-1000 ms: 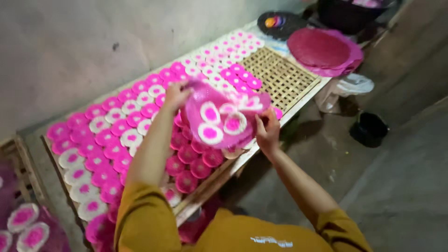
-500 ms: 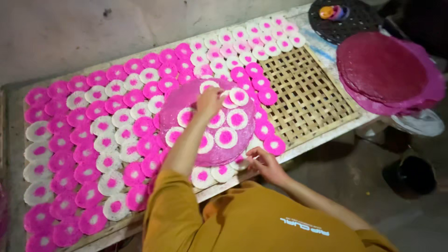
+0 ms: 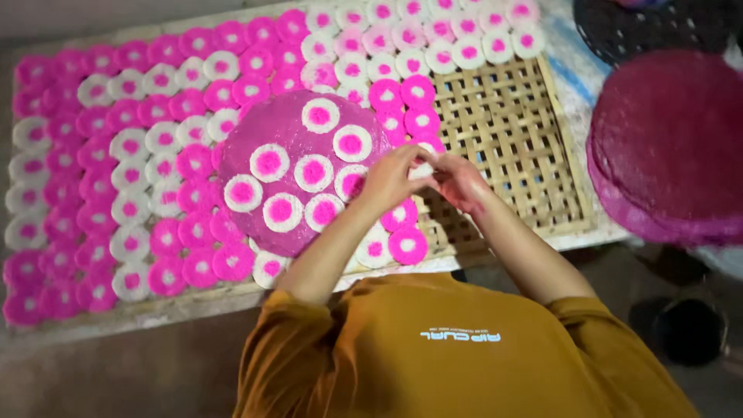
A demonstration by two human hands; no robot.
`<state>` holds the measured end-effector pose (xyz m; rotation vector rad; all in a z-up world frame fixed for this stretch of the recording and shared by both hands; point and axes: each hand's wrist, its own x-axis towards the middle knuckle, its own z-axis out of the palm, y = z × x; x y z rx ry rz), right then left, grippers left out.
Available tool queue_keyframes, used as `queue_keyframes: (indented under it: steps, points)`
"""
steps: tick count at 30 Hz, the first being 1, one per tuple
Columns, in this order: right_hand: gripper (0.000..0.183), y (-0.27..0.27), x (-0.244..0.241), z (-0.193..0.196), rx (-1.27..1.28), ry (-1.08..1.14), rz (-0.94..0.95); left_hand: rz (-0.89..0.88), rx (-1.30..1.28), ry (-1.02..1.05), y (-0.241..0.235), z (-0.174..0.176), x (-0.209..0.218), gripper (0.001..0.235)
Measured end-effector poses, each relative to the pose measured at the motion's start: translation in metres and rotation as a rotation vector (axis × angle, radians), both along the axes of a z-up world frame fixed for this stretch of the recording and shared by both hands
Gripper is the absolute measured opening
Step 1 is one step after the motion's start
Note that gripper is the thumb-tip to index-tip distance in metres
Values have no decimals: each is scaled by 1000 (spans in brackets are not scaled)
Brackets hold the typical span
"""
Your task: The person repeatedly picks up pink and white circular discs from a pink tray and places them onto a woven bamboo tray. The discs are arranged in neat rows, filling the available space on the tray. The person handles the discs one at a time with both hands.
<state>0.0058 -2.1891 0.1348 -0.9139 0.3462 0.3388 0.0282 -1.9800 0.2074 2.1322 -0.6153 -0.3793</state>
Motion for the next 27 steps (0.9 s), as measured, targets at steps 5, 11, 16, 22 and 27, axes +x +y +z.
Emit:
queue_keyframes:
  steps: [5, 11, 16, 22, 27]
  points:
    - [21, -45, 20, -19, -288, -9, 165, 478, 154, -162, 23, -9, -1, 46]
    - [20, -31, 4, -41, -666, -261, 353, 552, 433, -312, 59, -61, -4, 57]
    - [26, -17, -13, -24, -1046, -459, 240, 701, 366, -102, 61, -64, -2, 52]
    - [26, -10, -7, 9, -1195, -602, 160, 595, 338, -175, 69, -41, 0, 17]
    - [36, -8, -18, 17, -1676, -1094, -80, 549, 214, 173, 38, 1, -28, 16]
